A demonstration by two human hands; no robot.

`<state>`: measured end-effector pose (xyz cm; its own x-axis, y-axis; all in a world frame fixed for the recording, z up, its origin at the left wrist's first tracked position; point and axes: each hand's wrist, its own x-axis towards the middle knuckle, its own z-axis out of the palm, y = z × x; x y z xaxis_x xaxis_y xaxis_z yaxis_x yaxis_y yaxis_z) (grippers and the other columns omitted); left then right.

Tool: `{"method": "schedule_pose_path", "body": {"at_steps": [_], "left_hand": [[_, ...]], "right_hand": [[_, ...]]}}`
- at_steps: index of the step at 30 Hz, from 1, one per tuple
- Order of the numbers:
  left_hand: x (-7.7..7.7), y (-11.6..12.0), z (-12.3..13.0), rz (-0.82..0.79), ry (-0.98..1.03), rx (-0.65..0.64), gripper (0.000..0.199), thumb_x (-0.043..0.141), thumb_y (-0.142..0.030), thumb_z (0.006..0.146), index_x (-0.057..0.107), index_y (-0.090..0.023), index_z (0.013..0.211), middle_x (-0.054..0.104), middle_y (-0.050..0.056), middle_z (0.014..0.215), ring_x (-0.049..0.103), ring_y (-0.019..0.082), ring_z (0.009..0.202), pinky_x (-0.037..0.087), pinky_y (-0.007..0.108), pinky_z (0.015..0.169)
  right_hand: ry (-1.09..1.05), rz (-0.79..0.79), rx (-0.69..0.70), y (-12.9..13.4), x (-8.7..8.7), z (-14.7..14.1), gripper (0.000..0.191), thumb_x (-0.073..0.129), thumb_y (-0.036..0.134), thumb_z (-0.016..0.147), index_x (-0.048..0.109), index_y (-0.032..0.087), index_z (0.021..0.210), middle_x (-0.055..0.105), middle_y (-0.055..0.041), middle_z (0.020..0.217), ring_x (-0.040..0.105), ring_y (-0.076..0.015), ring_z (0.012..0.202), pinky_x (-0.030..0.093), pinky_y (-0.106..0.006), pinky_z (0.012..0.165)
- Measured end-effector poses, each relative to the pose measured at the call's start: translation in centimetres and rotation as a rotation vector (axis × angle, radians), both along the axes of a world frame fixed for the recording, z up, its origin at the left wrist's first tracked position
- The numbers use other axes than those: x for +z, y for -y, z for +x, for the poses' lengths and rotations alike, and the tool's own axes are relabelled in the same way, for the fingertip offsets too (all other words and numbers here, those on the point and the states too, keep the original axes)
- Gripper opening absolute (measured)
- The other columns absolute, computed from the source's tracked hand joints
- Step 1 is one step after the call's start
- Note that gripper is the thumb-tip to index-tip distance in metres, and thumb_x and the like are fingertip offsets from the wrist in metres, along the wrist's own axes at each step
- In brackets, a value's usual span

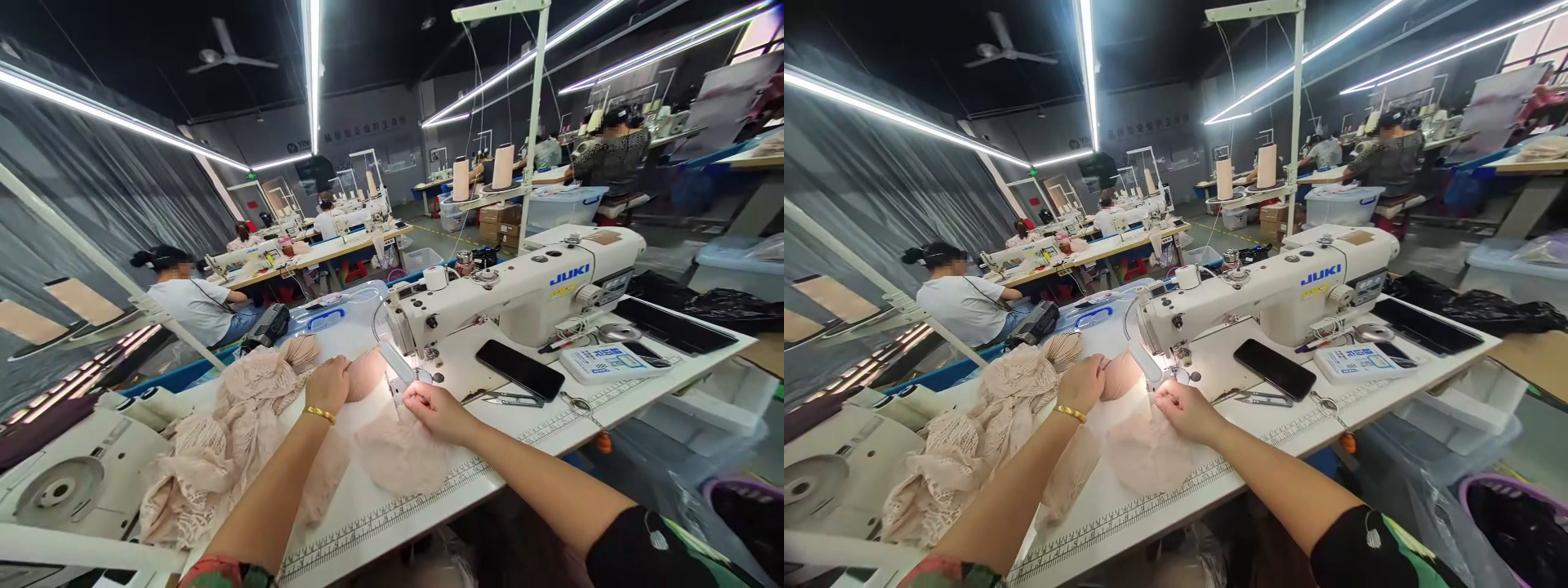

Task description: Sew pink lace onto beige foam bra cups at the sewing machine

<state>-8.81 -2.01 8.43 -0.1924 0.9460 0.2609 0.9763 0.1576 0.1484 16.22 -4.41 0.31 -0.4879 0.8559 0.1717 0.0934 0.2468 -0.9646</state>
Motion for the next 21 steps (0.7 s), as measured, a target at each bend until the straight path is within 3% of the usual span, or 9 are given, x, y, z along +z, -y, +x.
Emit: {"method": "schedule_pose_path", "body": {"at_steps": [4, 8, 10, 12, 15, 19, 21], "left_hand": [[2.8, 1.2, -0.5, 0.077, 0.097, 0.086, 0.028, 0.047, -0.023, 0.094, 0.07, -0.02, 0.11, 0.075, 0.015, 0.111, 0.07, 0.032, 0.105, 0.053, 0.04, 0.084], [3.9, 5.4, 0.0, -0.029, 0.287, -0.054, 0.028, 0.056, -0.046, 0.089, 0.071, -0.027, 0.104, 0.078, 0.001, 0.095, 0.072, 0.024, 0.082, 0.055, 0.031, 0.066], [3.5, 7.8, 1.0, -0.123, 0.398, -0.164, 0.031, 0.058, -0.053, 0.084, 0.072, -0.029, 0.097, 0.077, -0.002, 0.085, 0.071, 0.023, 0.074, 0.054, 0.031, 0.062], [2.5, 9.5, 2.4, -0.16, 0.439, -0.256, 0.029, 0.058, -0.054, 0.083, 0.072, -0.03, 0.093, 0.077, -0.002, 0.086, 0.071, 0.024, 0.078, 0.055, 0.032, 0.067], [0.9, 10.4, 4.3, -0.156, 0.425, -0.312, 0.024, 0.055, -0.048, 0.086, 0.07, -0.03, 0.091, 0.078, -0.001, 0.092, 0.071, 0.025, 0.087, 0.054, 0.035, 0.075], [-0.3, 10.1, 6.0, -0.191, 0.335, -0.339, 0.017, 0.053, -0.039, 0.087, 0.064, -0.028, 0.091, 0.076, 0.002, 0.089, 0.07, 0.026, 0.082, 0.053, 0.039, 0.075], [-0.1, 10.0, 6.4, -0.133, 0.326, -0.458, 0.022, 0.056, -0.04, 0.087, 0.065, -0.028, 0.104, 0.075, 0.007, 0.109, 0.07, 0.028, 0.102, 0.055, 0.042, 0.089]], "right_hand": [[-0.044, -0.055, 0.004, -0.4, -0.1, 0.4, 0.026, 0.061, 0.05, 0.094, 0.061, 0.024, 0.09, 0.044, 0.0077, 0.06, 0.047, -0.0147, 0.054, 0.035, -0.027, 0.056], [-0.119, -0.158, 0.03, -0.7, 0.0, 1.0, 0.034, 0.06, 0.058, 0.094, 0.059, 0.024, 0.095, 0.06, 0.0043, 0.07, 0.056, -0.0153, 0.058, 0.041, -0.028, 0.058], [-0.147, -0.203, 0.04, -0.6, 0.2, 1.3, 0.039, 0.058, 0.062, 0.095, 0.058, 0.023, 0.098, 0.066, 0.002, 0.075, 0.061, -0.0154, 0.059, 0.041, -0.028, 0.059], [-0.176, -0.239, 0.052, -0.3, 0.4, 1.7, 0.046, 0.055, 0.067, 0.095, 0.057, 0.022, 0.102, 0.069, 0.0001, 0.081, 0.066, -0.0159, 0.063, 0.042, -0.028, 0.06], [-0.235, -0.261, 0.075, 0.6, 0.7, 2.3, 0.051, 0.063, 0.068, 0.091, 0.057, 0.021, 0.108, 0.068, 0.0012, 0.083, 0.071, -0.017, 0.07, 0.045, -0.028, 0.068], [-0.197, -0.13, 0.041, 2.3, 1.5, 2.7, 0.04, 0.078, 0.041, 0.085, 0.059, 0.021, 0.114, 0.066, 0.003, 0.082, 0.066, -0.0161, 0.077, 0.048, -0.03, 0.076], [-0.113, -0.009, 0.037, 3.2, 2.2, 2.9, 0.031, 0.073, 0.03, 0.089, 0.061, 0.022, 0.116, 0.067, 0.0019, 0.085, 0.063, -0.0156, 0.078, 0.048, -0.029, 0.075]]}}
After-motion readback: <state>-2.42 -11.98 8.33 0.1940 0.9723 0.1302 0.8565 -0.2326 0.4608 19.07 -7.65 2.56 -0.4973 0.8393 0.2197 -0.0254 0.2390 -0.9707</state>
